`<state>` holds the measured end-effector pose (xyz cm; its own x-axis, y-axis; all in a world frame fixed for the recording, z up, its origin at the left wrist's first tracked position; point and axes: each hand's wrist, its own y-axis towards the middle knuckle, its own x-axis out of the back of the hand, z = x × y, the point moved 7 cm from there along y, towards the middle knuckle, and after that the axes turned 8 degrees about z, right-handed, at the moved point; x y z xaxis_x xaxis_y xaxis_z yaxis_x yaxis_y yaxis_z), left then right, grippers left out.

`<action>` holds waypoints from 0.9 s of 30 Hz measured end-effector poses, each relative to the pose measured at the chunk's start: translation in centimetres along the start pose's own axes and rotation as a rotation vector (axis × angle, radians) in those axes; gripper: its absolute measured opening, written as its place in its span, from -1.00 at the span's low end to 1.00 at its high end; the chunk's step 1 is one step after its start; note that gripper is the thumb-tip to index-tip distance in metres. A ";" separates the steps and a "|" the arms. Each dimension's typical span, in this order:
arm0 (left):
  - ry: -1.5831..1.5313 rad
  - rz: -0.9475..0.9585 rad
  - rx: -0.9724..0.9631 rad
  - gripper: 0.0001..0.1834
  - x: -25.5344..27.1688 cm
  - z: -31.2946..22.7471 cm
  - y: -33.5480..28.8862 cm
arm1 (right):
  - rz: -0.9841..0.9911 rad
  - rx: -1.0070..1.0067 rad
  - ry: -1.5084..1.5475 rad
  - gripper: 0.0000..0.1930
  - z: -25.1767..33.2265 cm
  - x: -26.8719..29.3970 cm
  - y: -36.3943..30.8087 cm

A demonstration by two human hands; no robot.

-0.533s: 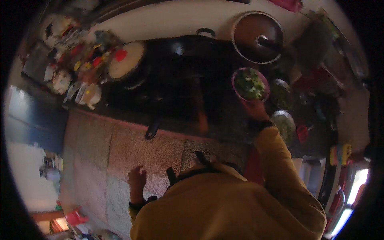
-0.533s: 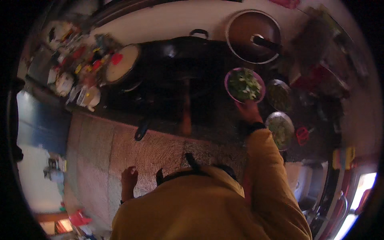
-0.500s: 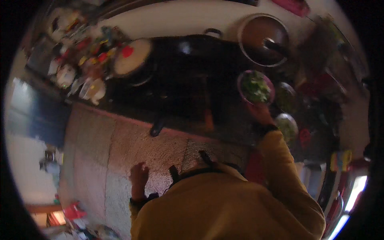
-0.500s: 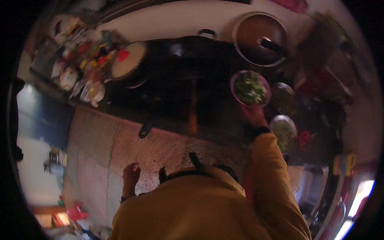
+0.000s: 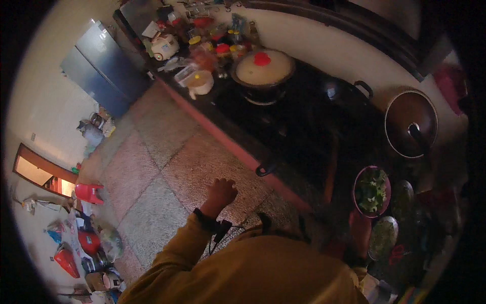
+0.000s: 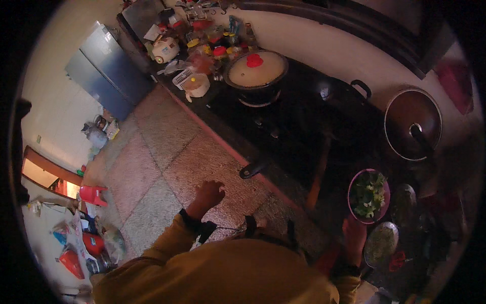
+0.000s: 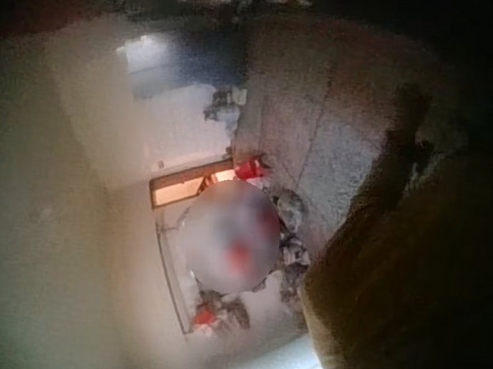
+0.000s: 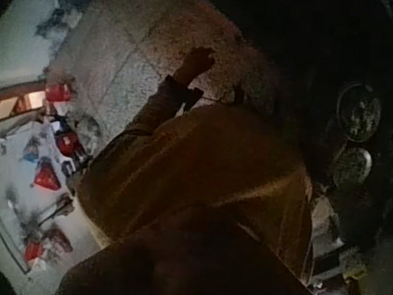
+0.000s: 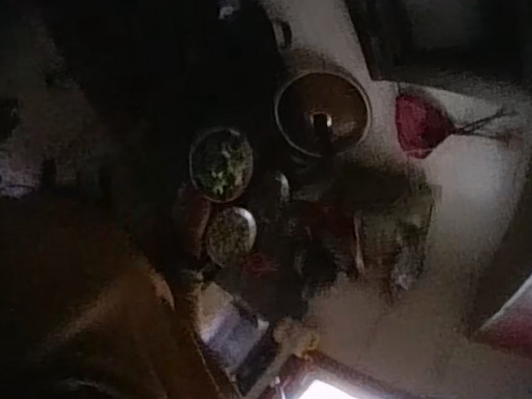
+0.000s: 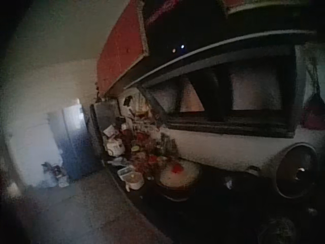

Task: The person stirs vegetables in a hot pot on a dining table, then carries a blue bowl and scissors to the kitchen. They place the bowl in the sink, move a wok on the stove, and add a spoonful of seasoning to a bowl of greens.

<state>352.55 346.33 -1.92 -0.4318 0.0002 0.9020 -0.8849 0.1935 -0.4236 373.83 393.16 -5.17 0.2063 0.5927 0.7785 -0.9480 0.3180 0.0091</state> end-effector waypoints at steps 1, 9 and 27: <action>0.012 -0.011 -0.011 -0.67 0.3 0.6 0.8 | -0.010 0.033 0.056 -0.82 -0.9 -0.9 -0.8; -0.235 -0.374 -0.161 -0.60 8.7 14.0 15.8 | 0.299 -0.398 0.358 -0.82 -7.1 -11.8 -5.6; -1.469 0.228 -0.290 -0.59 14.1 28.5 42.0 | 0.421 -0.986 0.520 -0.81 5.6 -26.9 -1.9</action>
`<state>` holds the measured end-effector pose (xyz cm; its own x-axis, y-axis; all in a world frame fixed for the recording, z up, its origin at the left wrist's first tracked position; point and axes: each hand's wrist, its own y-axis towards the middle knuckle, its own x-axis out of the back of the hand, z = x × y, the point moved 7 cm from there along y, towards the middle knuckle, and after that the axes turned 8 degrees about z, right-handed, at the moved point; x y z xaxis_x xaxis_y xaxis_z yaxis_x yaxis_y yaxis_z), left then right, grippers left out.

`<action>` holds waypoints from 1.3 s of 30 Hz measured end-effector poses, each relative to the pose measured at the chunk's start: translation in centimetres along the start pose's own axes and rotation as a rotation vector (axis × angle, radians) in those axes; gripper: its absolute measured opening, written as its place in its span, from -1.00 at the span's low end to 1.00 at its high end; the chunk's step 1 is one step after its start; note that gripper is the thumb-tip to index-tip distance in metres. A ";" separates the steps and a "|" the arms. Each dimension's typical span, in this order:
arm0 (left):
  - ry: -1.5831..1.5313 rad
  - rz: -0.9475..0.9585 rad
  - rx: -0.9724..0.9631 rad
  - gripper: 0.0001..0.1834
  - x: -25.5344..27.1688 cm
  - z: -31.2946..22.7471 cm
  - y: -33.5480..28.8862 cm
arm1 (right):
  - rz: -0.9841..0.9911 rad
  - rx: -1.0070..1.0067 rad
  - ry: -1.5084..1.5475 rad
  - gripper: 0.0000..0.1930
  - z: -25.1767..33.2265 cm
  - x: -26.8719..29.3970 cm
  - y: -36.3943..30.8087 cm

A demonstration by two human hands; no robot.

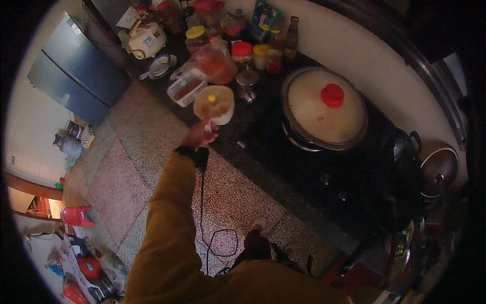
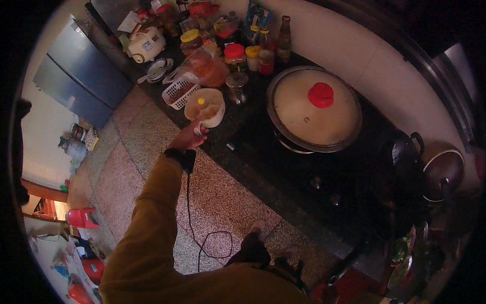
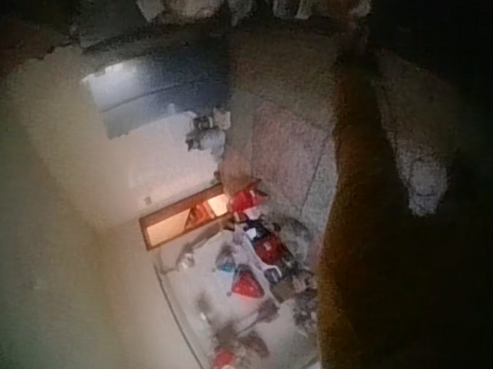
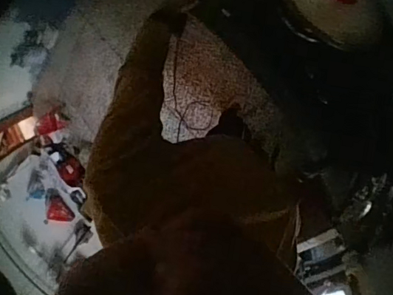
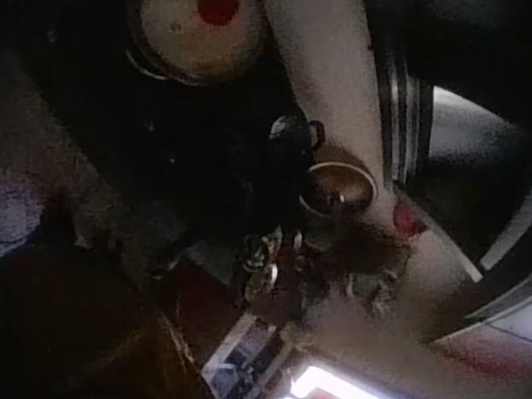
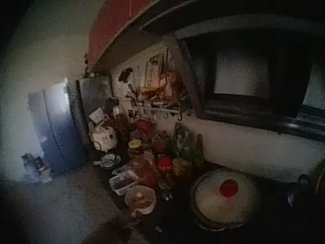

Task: The person stirs vegetables in a hot pot on a dining table, then carries a blue bowl and scissors to the kitchen. They place the bowl in the sink, move a wok on the stove, and add a spoonful of seasoning to a bowl of greens.

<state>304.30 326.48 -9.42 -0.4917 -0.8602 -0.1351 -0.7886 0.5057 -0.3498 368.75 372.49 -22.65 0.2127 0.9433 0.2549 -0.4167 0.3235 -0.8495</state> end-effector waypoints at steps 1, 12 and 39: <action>-0.199 -0.017 0.162 -0.58 0.3 0.9 0.1 | 0.000 -0.007 0.008 -0.80 0.0 -0.4 -0.1; -0.453 -0.073 0.181 -0.62 0.6 1.6 -1.7 | 0.025 -0.031 0.275 -0.79 -9.2 -2.8 -6.2; 0.283 1.137 0.438 -0.78 -56.0 15.2 -36.0 | -0.169 0.574 0.241 -0.70 -6.9 16.8 -18.8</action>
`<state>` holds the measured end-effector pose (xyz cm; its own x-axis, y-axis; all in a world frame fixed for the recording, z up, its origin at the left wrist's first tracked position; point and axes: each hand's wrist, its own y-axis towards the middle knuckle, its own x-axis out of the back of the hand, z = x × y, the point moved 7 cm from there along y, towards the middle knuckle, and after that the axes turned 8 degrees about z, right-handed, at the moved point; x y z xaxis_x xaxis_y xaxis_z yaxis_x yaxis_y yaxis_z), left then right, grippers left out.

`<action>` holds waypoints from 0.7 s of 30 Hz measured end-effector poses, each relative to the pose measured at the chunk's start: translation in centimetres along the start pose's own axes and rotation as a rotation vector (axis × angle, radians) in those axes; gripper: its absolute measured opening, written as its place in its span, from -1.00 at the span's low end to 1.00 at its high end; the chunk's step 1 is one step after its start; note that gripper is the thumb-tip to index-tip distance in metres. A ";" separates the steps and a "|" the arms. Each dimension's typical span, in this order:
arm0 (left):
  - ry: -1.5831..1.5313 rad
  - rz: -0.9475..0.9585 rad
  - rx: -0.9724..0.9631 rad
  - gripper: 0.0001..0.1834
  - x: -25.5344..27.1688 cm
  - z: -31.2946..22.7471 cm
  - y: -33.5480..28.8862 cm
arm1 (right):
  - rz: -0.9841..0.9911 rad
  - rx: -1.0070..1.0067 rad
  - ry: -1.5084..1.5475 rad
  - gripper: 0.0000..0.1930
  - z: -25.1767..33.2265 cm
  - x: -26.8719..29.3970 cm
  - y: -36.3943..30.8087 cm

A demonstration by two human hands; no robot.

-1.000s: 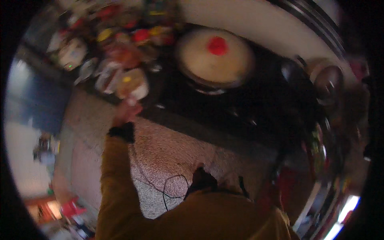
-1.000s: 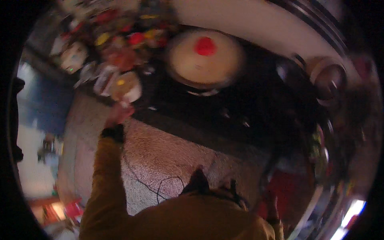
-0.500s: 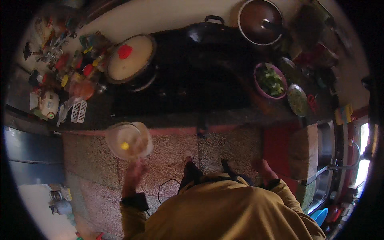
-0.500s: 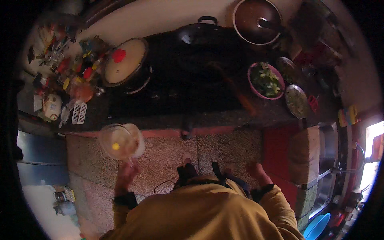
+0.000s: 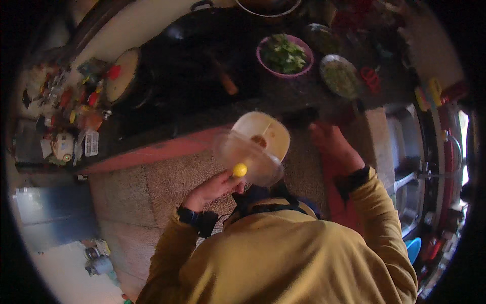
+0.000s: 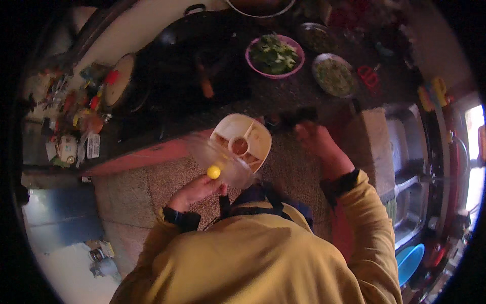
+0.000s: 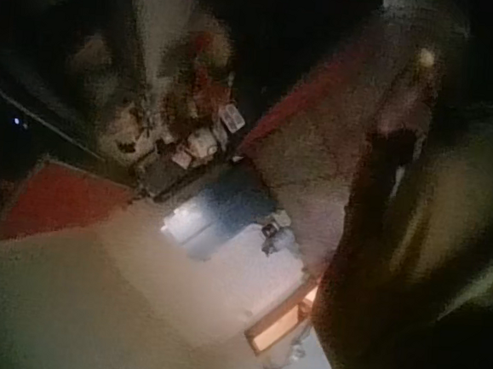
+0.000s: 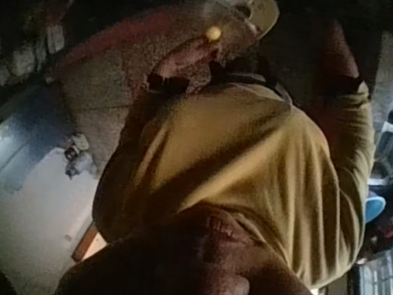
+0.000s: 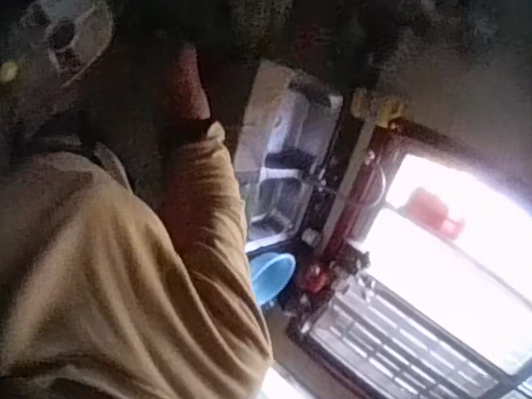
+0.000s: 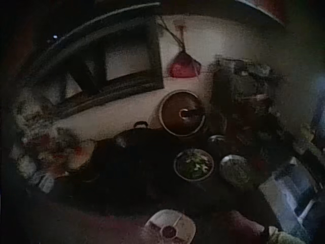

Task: The person stirs vegetables in a hot pot on a dining table, then carries a blue bowl and scissors to the kitchen. They place the bowl in the sink, move a wok on the stove, and add a spoonful of seasoning to a bowl of greens.

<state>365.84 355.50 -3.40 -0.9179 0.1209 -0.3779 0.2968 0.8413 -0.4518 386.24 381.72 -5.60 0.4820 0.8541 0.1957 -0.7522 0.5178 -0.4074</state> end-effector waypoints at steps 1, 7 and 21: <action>-0.017 0.058 -0.058 -0.78 -0.8 -1.3 1.3 | -0.079 -0.005 0.011 -0.70 1.9 0.3 -0.2; 0.130 0.380 -0.204 -0.73 -4.1 -6.1 6.8 | -0.330 0.272 0.309 -0.72 9.5 2.3 -2.5; 1.572 0.024 -0.121 -0.59 -3.8 -11.0 10.8 | -0.328 0.169 -0.973 -0.89 15.6 2.5 -3.2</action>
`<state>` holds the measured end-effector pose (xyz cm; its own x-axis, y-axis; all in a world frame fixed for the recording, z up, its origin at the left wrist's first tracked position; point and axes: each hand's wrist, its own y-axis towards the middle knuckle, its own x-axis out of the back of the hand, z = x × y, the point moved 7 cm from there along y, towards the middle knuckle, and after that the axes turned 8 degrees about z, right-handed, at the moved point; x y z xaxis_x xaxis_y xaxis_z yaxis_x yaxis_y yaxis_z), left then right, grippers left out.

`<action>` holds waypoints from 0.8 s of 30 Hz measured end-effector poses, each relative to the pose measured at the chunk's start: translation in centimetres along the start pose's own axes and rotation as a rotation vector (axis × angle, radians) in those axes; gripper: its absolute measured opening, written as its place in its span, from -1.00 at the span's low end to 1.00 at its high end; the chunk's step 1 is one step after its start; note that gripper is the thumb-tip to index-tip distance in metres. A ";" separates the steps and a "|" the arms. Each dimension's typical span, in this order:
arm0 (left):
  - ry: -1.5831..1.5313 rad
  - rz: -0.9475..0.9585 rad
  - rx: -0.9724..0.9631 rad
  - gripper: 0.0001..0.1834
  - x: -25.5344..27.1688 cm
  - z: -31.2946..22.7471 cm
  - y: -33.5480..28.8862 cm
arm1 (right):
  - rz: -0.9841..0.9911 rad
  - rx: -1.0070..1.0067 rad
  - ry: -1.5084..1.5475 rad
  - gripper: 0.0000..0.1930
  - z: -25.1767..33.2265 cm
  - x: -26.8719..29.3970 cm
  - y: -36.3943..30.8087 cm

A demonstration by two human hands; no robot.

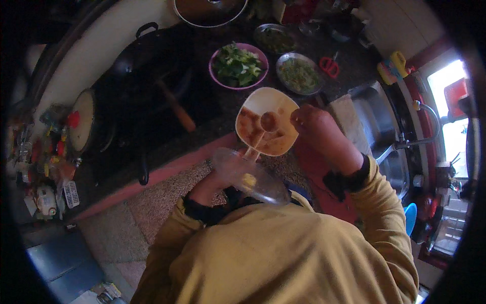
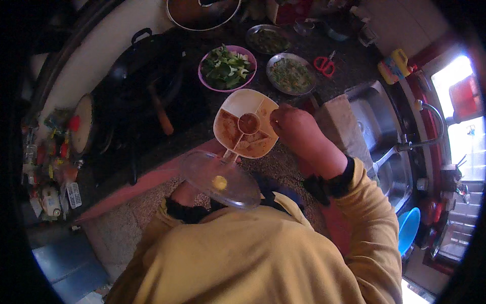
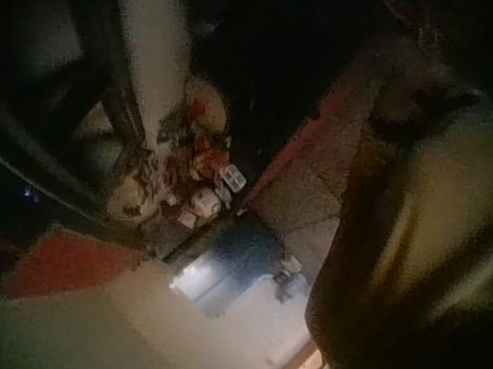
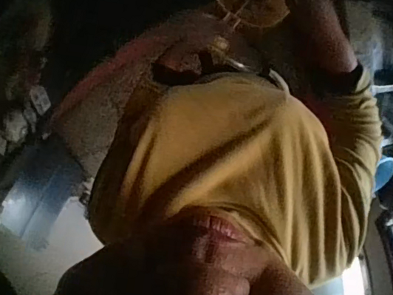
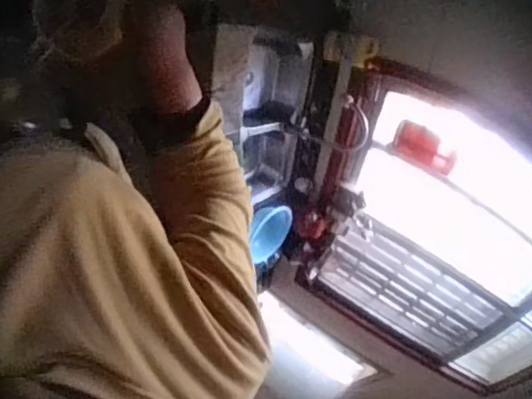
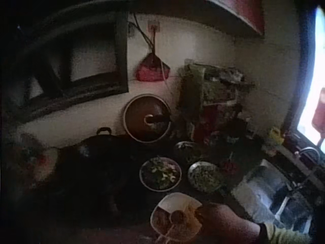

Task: The person stirs vegetables in a hot pot on a dining table, then carries a blue bowl and scissors to the kitchen. They place the bowl in the sink, move a wok on the stove, and add a spoonful of seasoning to a bowl of greens.

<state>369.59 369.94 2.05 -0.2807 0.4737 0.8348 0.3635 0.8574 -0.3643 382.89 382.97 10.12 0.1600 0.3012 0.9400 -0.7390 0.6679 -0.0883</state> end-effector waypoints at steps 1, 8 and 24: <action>0.105 -0.004 0.033 -0.58 0.3 -0.1 0.7 | 0.127 -0.063 -0.137 -0.89 -0.3 -1.2 0.6; -0.418 -0.387 -0.134 -0.64 1.2 1.3 3.8 | 0.232 -0.073 -0.453 -0.89 -1.7 -4.3 5.0; -1.070 -0.094 0.114 -0.72 -0.9 2.3 9.3 | 0.403 -0.083 -0.230 -0.81 -10.1 -8.5 10.3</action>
<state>371.19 377.90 -3.01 -0.9538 0.2873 0.0875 0.2305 0.8872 -0.3997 380.48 394.17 -2.07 -0.2852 0.3954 0.8731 -0.6560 0.5836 -0.4786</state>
